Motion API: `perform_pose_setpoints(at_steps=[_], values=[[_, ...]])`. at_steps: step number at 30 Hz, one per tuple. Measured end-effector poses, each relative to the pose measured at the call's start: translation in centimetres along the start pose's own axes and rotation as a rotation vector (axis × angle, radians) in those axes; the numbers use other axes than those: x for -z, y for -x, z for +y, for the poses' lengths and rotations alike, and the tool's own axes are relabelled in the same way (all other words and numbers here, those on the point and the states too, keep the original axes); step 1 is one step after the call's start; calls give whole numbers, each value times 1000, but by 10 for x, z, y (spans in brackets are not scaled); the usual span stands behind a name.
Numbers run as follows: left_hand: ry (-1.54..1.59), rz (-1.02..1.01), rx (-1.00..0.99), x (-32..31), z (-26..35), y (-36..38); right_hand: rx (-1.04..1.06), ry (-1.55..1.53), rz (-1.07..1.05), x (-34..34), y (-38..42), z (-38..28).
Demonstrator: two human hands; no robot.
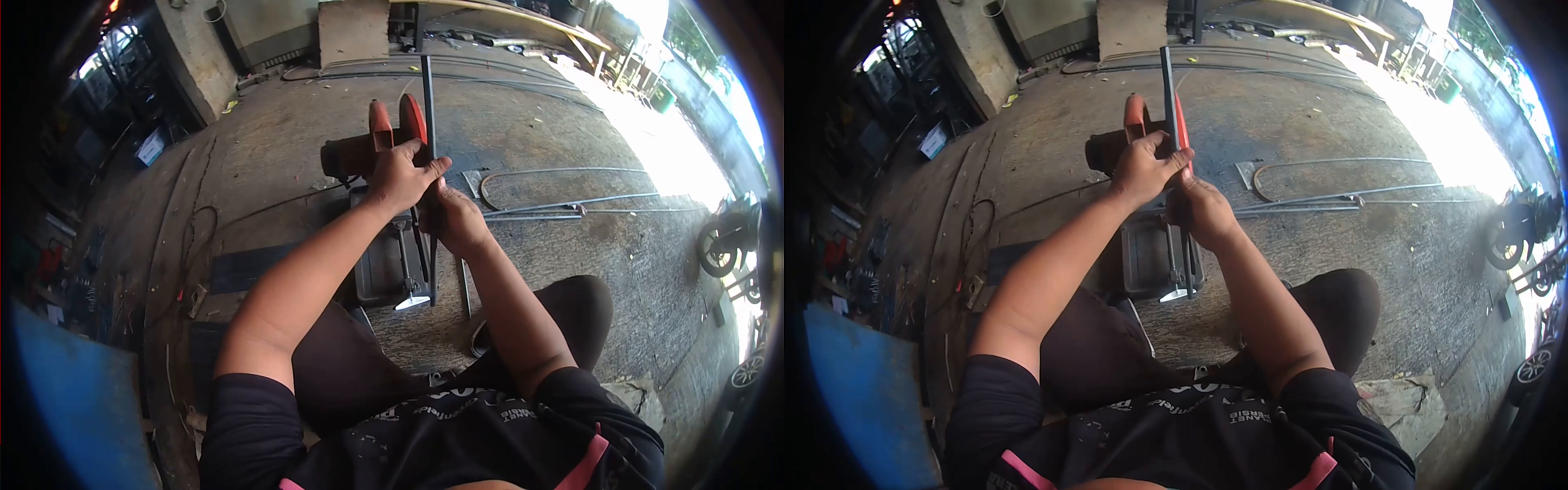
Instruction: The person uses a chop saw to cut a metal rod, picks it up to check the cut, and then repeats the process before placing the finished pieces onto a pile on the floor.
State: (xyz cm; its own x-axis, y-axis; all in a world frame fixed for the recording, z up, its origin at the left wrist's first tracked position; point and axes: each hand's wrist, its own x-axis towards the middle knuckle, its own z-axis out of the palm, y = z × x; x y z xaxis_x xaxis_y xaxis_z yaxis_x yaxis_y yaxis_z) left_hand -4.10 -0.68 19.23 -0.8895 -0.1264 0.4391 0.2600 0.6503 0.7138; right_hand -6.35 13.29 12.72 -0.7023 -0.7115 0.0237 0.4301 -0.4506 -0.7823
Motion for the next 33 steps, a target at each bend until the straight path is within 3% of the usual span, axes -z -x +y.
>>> perform_pose_setpoints(at_steps=[4, 6, 9, 10, 12, 16, 18, 20, 21, 22, 24, 28, 32, 33], values=[[293, -265, 193, -18, -23, -17, 18, -104, 97, 14, -4, -6], [292, -316, 196, -22, -30, -22, 41, -99, 100, 20, -8, -3], [-99, -506, 172, -19, -30, -34, 52, -103, 319, 31, -8, 4], [-120, -691, 306, -8, -16, -41, 47, -110, 334, 40, -8, 8], [-35, -734, 279, 18, 8, -52, 50, -86, 378, 59, -7, 16], [-33, -114, 47, 51, -28, -110, -13, -96, 530, 95, -1, 37], [-224, 300, -75, 57, -53, -128, -45, -168, 616, 112, -5, 53], [-152, 395, 54, 49, -85, -137, -101, -71, 674, 132, -3, 74], [-239, 367, 81, 43, -116, -143, -171, -117, 693, 151, -6, 89], [-314, 301, 241, 40, -114, -132, -178, -134, 716, 171, -10, 108], [-32, 230, 378, 36, -132, -125, -268, -83, 642, 183, -10, 125], [-197, 342, 315, 40, -135, -121, -399, -99, 672, 204, -13, 146], [307, 9, 451, 45, -124, -116, -426, -152, 607, 228, -13, 158], [362, 14, 506, 44, -114, -117, -423, -120, 548, 231, -14, 165]])
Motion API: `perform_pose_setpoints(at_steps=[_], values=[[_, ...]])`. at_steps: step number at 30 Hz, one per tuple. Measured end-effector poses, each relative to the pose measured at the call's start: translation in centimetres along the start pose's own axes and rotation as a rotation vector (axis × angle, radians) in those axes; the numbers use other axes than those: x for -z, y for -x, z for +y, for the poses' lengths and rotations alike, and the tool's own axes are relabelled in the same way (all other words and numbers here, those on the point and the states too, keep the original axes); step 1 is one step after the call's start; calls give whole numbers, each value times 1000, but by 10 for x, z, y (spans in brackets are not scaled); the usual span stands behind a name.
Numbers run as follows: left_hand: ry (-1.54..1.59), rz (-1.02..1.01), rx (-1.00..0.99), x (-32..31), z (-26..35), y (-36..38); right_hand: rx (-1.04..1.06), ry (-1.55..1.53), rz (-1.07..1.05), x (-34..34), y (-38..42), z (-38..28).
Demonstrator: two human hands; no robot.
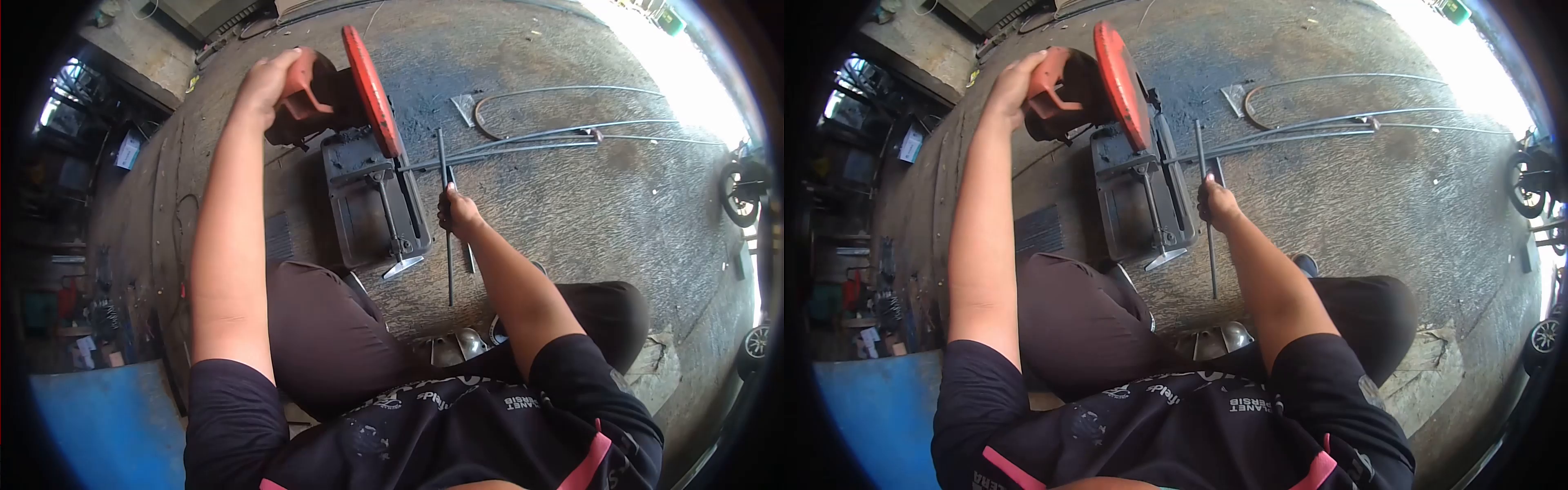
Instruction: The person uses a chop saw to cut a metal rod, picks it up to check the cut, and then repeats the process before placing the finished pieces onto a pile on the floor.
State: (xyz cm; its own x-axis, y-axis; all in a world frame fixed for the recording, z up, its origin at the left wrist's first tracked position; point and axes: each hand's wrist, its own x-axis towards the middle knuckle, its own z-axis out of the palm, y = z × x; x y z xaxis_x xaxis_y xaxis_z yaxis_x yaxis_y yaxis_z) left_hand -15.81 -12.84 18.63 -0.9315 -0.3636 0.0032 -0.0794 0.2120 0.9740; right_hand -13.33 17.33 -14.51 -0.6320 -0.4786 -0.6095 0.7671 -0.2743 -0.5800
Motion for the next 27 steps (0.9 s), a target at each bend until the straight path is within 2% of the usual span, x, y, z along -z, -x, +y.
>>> perform_pose_setpoints(at_steps=[1, 2, 5, 11, 13, 16, 19, 20, 22, 23, 27], values=[[53, -2, 46, -5, 8, 2, 20, 36, -53, 5, -10, 4], [133, -40, 148, -5, 11, -5, -57, -30, -186, 12, -18, 9], [190, -101, 369, -31, 34, 11, -58, 44, -96, 13, -12, 12], [35, -39, 386, -18, 12, 24, -220, -115, -74, 40, -18, 15], [199, -38, 342, -29, -4, 52, -268, -77, -14, 47, -10, 19], [142, 27, 222, -45, -32, 88, -308, -39, -64, 54, -5, 32], [84, 65, 263, -56, -34, 103, -346, 30, -63, 51, 5, 42], [81, 62, 261, -51, -32, 98, -349, 46, -70, 51, 6, 45], [158, -19, 455, -38, -23, 76, -346, 56, -72, 51, 5, 48], [166, 24, 502, -35, -18, 67, -336, 65, -83, 52, 3, 48], [143, 28, 404, -34, -15, 51, -259, 147, -96, 41, 5, 40]])
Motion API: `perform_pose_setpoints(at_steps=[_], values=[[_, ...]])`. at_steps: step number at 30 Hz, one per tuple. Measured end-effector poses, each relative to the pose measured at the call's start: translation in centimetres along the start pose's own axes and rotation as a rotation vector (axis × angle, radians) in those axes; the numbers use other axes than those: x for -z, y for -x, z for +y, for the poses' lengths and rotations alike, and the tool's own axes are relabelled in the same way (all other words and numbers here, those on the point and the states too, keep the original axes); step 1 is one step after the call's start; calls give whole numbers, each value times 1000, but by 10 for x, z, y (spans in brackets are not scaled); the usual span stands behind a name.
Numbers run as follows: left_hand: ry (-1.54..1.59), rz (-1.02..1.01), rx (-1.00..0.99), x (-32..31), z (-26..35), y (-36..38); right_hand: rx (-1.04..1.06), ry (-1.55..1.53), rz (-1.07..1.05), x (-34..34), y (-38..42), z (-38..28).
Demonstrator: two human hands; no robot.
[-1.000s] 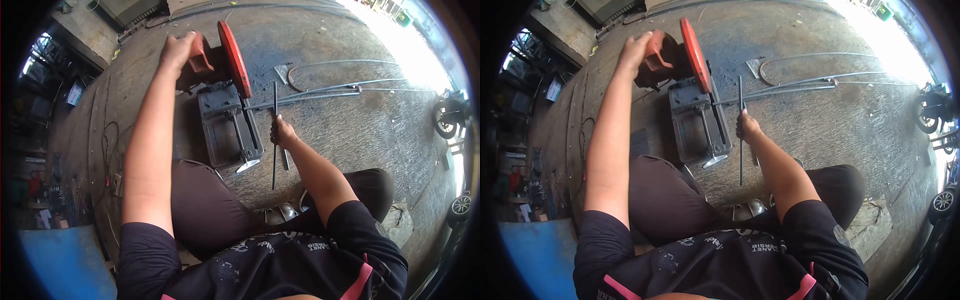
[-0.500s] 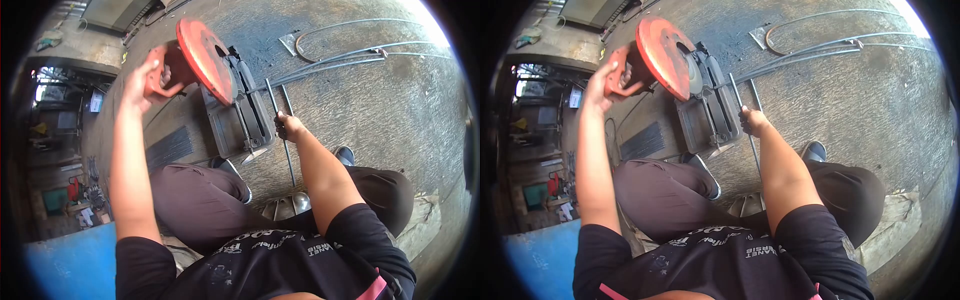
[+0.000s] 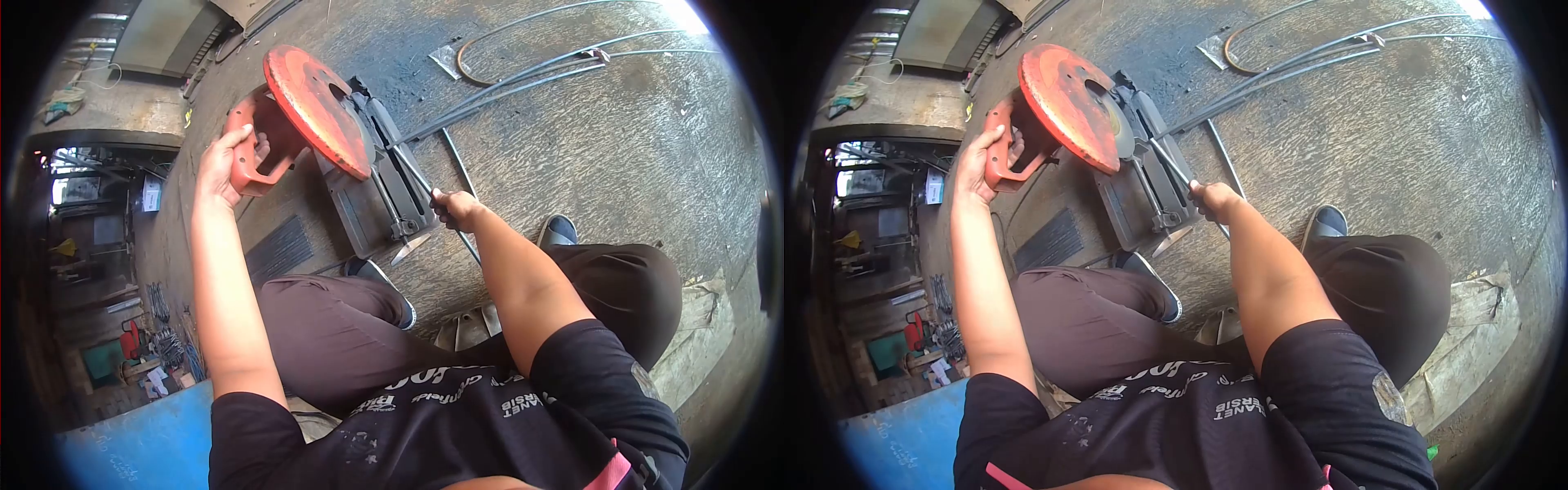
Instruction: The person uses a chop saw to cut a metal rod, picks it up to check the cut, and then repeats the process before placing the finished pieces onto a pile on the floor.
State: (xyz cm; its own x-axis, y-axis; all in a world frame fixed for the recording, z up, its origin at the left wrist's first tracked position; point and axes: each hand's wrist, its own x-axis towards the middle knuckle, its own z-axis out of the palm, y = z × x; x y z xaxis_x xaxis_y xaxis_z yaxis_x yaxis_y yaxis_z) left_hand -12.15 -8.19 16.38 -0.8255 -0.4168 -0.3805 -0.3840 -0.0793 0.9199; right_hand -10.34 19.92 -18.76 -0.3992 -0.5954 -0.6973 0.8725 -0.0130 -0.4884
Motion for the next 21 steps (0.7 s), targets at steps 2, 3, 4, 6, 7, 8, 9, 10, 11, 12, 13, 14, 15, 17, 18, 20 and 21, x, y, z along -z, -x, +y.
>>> perform_pose_setpoints(at_steps=[2, 3, 4, 6, 7, 8, 9, 10, 11, 12, 13, 14, 15, 17, 18, 20, 21], values=[[-59, 6, -111, -1, -3, 4, 29, 25, -11, 1, -9, 1], [-124, 41, -132, -3, -4, 8, 18, 35, -9, -1, -10, 0], [-128, 45, -134, -4, -5, 10, 8, 49, -5, -1, -12, -2], [-227, 79, -168, -6, -7, 13, 3, 59, -11, -1, -13, -4], [-236, 90, -170, -11, -7, 16, 0, 38, -36, 0, -13, -5], [-238, 93, -168, -8, -8, 15, -3, 15, -60, 1, -13, -6], [-202, 50, -132, -6, -6, 13, -13, 5, -45, -3, -9, -9], [-166, 5, -95, -4, -6, 12, -16, 0, -47, -5, -7, -9], [-171, 3, -92, -3, -7, 11, -29, -21, -91, -6, -6, -9], [-172, 22, -104, -5, -8, 12, -42, -43, -134, -8, -4, -11], [-172, 41, -117, -6, -8, 13, -61, -5, -148, -13, 2, -15], [-172, 37, -117, -7, -8, 12, -60, -6, -145, -13, 1, -15], [-159, 26, -123, -7, -8, 12, -67, 18, -150, -13, 0, -14], [-149, 17, -126, -5, -8, 12, -77, 42, -158, -14, -4, -12], [-138, 30, -123, -5, -9, 12, -69, 49, -158, -14, -6, -12], [-128, 42, -119, -6, -10, 12, -62, 54, -159, -13, -9, -9], [-120, 41, -126, -6, -10, 12, -62, 57, -162, -14, -10, -8]])
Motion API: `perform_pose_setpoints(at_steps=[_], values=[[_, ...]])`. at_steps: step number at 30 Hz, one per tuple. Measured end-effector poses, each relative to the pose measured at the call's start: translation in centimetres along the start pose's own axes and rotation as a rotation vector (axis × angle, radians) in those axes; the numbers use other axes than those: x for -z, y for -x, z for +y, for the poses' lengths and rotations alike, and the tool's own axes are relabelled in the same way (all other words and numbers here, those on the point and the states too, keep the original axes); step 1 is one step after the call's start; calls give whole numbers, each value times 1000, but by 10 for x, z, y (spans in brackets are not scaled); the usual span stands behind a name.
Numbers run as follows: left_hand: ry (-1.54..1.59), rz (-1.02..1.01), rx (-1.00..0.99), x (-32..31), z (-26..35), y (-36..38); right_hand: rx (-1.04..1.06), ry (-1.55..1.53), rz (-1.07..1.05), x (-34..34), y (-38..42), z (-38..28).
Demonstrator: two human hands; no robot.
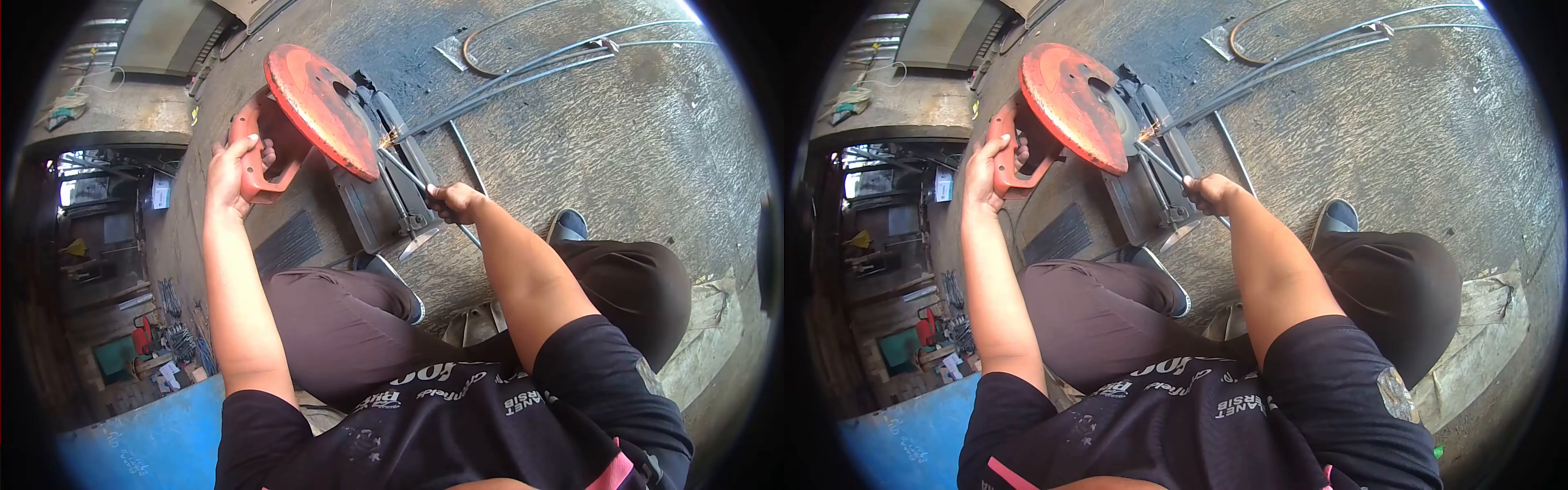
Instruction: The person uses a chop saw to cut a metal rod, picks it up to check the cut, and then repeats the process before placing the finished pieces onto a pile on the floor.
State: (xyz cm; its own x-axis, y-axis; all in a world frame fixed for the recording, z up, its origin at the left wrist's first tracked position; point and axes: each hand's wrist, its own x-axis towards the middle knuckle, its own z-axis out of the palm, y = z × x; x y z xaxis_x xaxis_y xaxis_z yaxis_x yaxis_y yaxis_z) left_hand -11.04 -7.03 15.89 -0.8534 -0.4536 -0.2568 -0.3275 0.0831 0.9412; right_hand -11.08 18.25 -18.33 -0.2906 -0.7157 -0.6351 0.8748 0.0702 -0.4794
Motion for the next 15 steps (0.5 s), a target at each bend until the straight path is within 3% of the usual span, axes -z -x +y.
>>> perform_pose_setpoints(at_steps=[15], values=[[-31, -11, 0, 4, 0, -5, 14, 57, 15, 5, -11, 1]])
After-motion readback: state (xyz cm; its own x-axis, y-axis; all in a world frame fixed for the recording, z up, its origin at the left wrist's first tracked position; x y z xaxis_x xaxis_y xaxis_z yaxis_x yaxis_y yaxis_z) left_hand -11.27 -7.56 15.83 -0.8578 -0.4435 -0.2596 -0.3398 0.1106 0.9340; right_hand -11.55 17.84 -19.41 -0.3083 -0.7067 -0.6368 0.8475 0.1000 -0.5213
